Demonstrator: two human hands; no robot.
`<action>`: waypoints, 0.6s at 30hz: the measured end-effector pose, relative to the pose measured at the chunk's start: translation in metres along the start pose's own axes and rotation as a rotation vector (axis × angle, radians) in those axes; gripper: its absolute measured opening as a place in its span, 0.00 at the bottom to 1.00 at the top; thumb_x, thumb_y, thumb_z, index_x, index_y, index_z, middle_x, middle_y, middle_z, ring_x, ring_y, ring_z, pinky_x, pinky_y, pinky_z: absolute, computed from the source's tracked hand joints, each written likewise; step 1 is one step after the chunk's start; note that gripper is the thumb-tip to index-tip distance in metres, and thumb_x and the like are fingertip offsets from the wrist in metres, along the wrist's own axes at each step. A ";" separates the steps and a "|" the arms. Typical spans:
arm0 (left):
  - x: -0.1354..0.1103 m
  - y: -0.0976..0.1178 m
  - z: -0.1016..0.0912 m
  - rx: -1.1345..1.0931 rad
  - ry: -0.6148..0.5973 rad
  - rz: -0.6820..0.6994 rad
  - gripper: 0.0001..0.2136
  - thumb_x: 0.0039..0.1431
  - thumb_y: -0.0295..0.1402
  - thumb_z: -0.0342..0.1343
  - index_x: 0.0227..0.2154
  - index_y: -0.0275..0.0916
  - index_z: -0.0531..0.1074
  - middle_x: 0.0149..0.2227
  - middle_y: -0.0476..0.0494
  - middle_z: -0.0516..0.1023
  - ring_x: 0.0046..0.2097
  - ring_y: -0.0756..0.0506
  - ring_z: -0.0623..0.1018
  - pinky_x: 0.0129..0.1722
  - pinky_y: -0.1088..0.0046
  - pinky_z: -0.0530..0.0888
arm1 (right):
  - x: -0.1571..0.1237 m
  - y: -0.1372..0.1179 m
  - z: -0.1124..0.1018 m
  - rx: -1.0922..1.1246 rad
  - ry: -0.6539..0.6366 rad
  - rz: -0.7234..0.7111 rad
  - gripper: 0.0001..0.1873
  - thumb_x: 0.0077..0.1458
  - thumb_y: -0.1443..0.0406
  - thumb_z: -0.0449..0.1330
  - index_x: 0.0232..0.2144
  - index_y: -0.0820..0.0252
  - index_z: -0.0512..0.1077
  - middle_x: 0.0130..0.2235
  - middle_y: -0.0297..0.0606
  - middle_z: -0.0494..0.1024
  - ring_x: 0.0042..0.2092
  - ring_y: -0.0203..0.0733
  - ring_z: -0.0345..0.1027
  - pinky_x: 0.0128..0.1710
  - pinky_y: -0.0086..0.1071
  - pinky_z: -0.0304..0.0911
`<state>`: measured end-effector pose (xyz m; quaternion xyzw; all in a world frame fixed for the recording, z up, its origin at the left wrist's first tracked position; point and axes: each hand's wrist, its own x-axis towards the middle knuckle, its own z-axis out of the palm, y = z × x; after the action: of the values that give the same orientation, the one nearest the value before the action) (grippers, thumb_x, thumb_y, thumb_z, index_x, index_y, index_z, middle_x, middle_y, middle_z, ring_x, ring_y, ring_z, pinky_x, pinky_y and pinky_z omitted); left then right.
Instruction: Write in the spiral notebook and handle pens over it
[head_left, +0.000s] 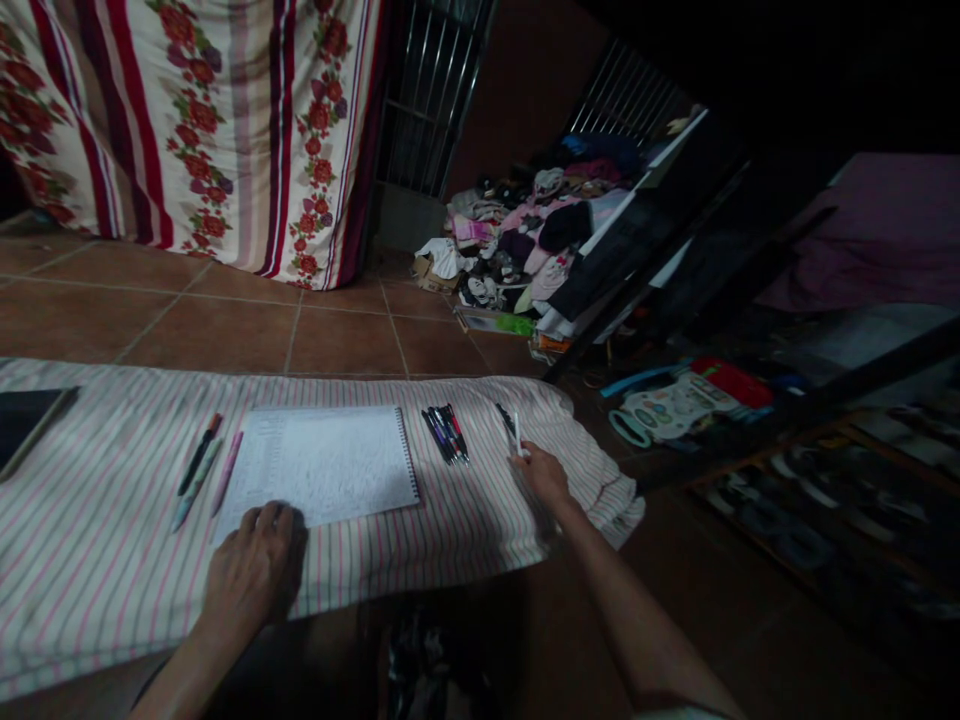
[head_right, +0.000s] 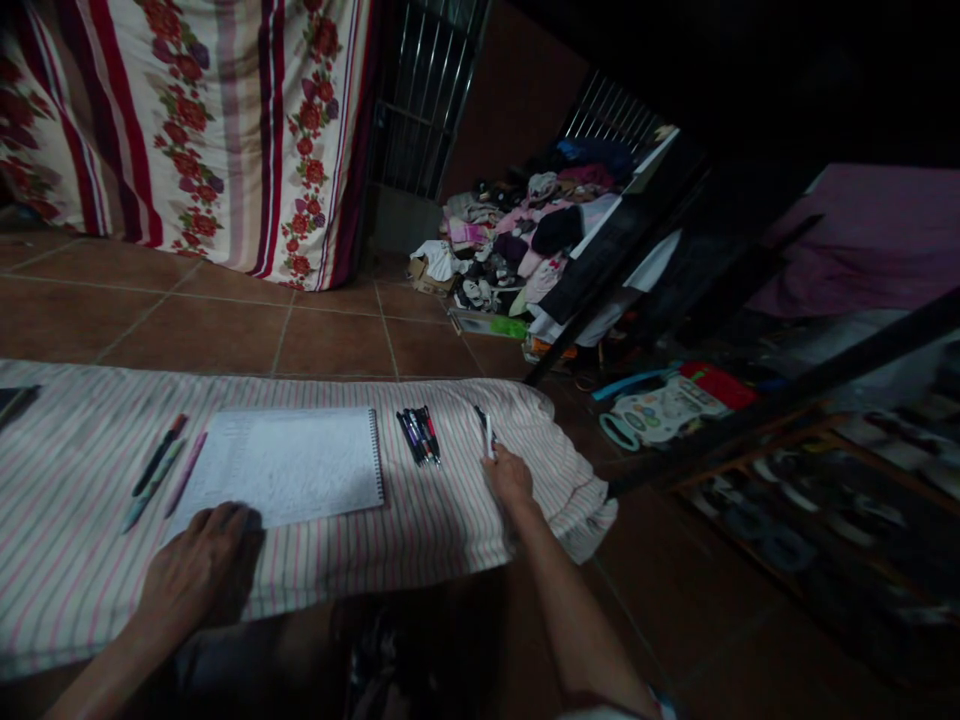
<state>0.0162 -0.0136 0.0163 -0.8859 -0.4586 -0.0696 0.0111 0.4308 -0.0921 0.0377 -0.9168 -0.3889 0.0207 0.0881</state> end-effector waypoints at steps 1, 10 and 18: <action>0.000 0.000 0.002 0.009 0.000 0.002 0.13 0.56 0.24 0.43 0.39 0.33 0.71 0.41 0.36 0.74 0.42 0.40 0.72 0.36 0.68 0.70 | 0.006 0.005 0.000 -0.024 -0.009 0.016 0.19 0.53 0.64 0.52 0.47 0.64 0.68 0.40 0.47 0.77 0.45 0.45 0.69 0.42 0.31 0.59; 0.001 0.001 0.014 -0.010 -0.014 -0.034 0.13 0.58 0.27 0.42 0.41 0.34 0.70 0.44 0.36 0.73 0.46 0.41 0.70 0.36 0.69 0.72 | 0.053 0.015 0.010 -0.160 -0.050 0.104 0.22 0.53 0.65 0.51 0.51 0.65 0.65 0.44 0.51 0.76 0.46 0.49 0.69 0.42 0.34 0.61; 0.002 0.001 0.017 -0.062 -0.027 -0.072 0.11 0.56 0.27 0.45 0.39 0.38 0.70 0.44 0.38 0.72 0.46 0.42 0.70 0.36 0.70 0.72 | 0.069 0.005 0.024 -0.240 -0.106 0.064 0.20 0.56 0.66 0.49 0.51 0.63 0.65 0.44 0.53 0.74 0.47 0.49 0.68 0.42 0.35 0.59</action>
<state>0.0196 -0.0111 0.0002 -0.8696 -0.4879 -0.0721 -0.0253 0.4796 -0.0424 0.0156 -0.9304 -0.3630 0.0250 -0.0435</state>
